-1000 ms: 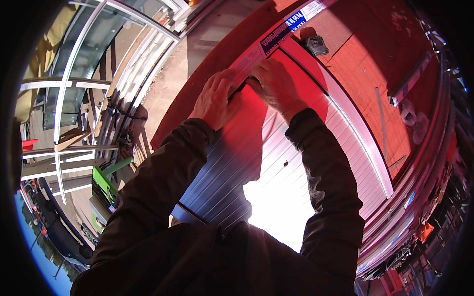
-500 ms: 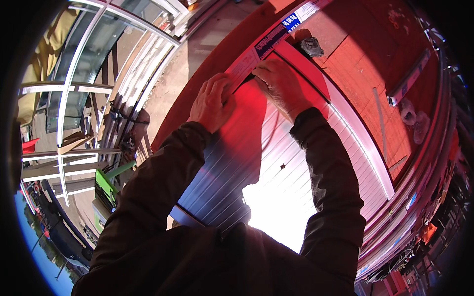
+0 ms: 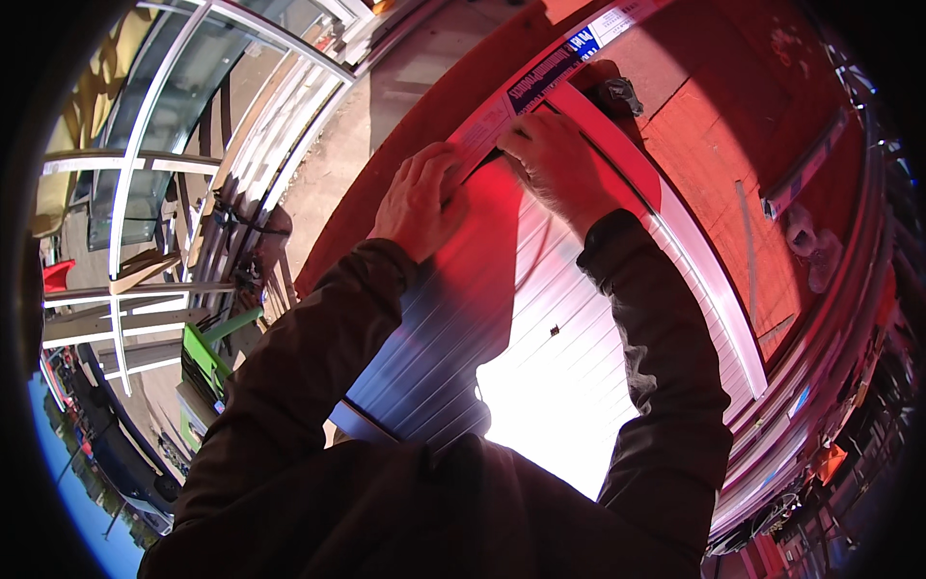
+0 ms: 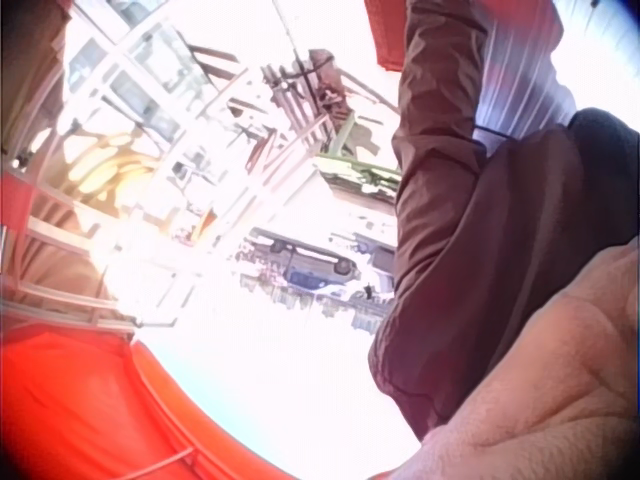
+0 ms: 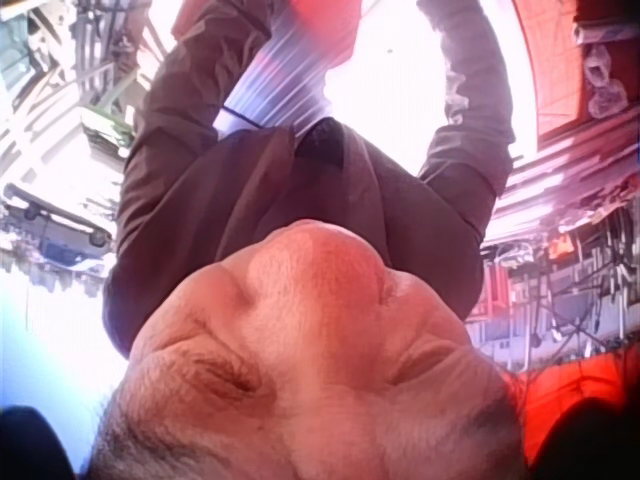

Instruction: The person installs a black rubber seal onto a red corrugated panel. They position the seal along the panel's edge, press it into place, and use a utility knife to trim the excess length. The person repeats this process for multiple sections of the panel.

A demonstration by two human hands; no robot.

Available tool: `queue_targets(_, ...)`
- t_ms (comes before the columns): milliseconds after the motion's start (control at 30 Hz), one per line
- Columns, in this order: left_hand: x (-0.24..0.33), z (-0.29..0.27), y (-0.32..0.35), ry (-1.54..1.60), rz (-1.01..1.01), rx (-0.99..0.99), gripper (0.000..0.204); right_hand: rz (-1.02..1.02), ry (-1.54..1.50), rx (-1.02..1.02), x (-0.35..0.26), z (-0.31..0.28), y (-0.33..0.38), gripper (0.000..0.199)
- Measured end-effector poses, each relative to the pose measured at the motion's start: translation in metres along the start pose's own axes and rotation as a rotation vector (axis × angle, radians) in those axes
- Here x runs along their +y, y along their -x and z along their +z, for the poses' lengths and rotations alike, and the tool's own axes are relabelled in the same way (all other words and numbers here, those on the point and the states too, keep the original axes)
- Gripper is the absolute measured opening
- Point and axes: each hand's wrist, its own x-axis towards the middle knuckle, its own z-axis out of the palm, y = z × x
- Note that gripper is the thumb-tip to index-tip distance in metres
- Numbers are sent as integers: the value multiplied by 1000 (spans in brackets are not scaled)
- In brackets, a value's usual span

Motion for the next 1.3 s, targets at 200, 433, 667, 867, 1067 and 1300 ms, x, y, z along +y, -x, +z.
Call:
queue_targets(200, 2, 1, 4, -2, -1, -8, 40, 274, -238, 98, 2, 7, 0, 28)
queue_targets(433, 0, -7, -1, -26, -5, -32, 43, 257, -271, 172, 10, 17, -6, 24)
queue_targets(667, -9, 15, -5, -112, 61, -24, 42, 398, -41, 235, -41, 6, 10, 11)
queue_targets(867, -48, 34, -7, -112, 349, 56, 39, 667, -95, 288, -198, -32, 121, 8)
queue_targets(1067, -94, 31, -13, -119, 449, -10, 50, 1344, 370, 777, -294, -124, 374, 16)
queue_targets(1300, -137, -23, 77, -144, 394, -169, 60, 1891, 801, 498, -384, -164, 626, 27)
